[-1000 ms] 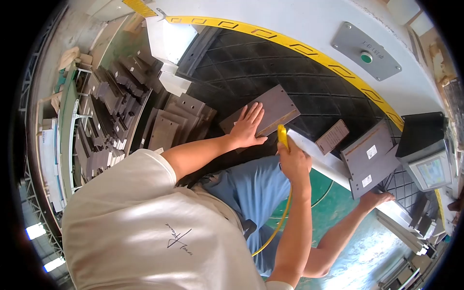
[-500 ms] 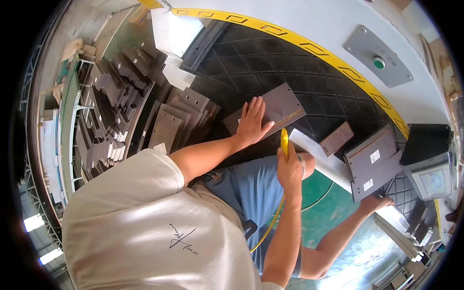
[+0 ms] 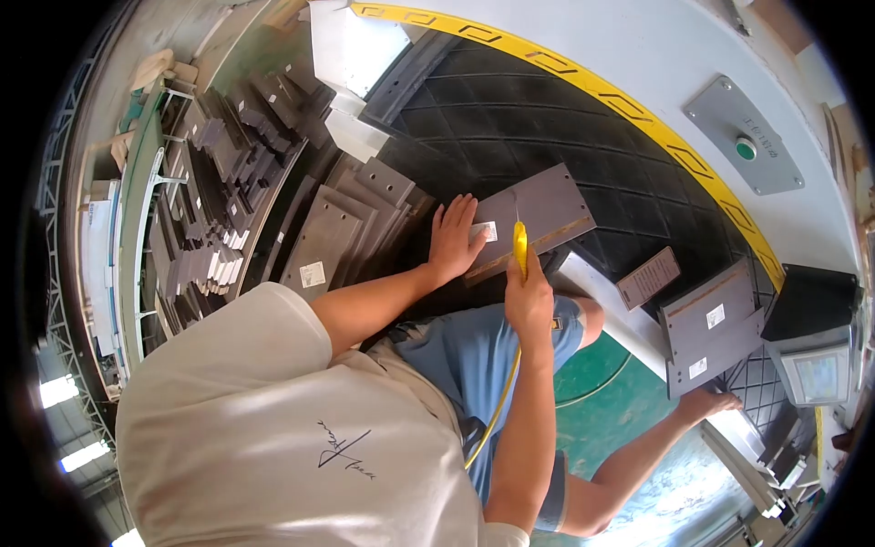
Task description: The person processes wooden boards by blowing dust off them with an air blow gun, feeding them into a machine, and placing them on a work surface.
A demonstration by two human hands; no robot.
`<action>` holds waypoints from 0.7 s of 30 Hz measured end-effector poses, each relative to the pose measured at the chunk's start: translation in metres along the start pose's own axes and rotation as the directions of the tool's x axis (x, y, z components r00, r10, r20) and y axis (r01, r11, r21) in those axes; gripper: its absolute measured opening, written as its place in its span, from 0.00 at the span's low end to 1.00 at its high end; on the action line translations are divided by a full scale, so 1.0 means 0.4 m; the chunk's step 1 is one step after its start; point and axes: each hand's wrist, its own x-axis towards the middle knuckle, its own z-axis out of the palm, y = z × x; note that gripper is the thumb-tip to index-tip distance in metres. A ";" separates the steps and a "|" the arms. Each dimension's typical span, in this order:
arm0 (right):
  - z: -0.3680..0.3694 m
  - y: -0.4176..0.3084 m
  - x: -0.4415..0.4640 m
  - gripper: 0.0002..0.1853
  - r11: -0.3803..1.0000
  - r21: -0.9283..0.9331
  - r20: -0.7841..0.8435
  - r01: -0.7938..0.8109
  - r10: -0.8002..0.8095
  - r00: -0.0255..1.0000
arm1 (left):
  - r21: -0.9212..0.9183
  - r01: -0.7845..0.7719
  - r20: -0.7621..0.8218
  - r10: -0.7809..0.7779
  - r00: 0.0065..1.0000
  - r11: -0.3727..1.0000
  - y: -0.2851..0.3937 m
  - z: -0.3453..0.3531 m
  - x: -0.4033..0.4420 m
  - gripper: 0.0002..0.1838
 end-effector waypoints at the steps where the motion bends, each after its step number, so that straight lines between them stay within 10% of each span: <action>1: 0.008 0.006 -0.003 0.29 1.000 -0.022 0.001 -0.003 0.003 1.000 | 0.002 0.000 0.011 0.000 1.000 1.000 0.000 -0.005 0.001 0.37; 21: 0.026 0.011 0.011 0.29 0.995 -0.073 -0.023 0.063 -0.065 0.998 | -0.030 -0.028 -0.049 0.027 0.998 0.999 0.000 0.001 0.000 0.37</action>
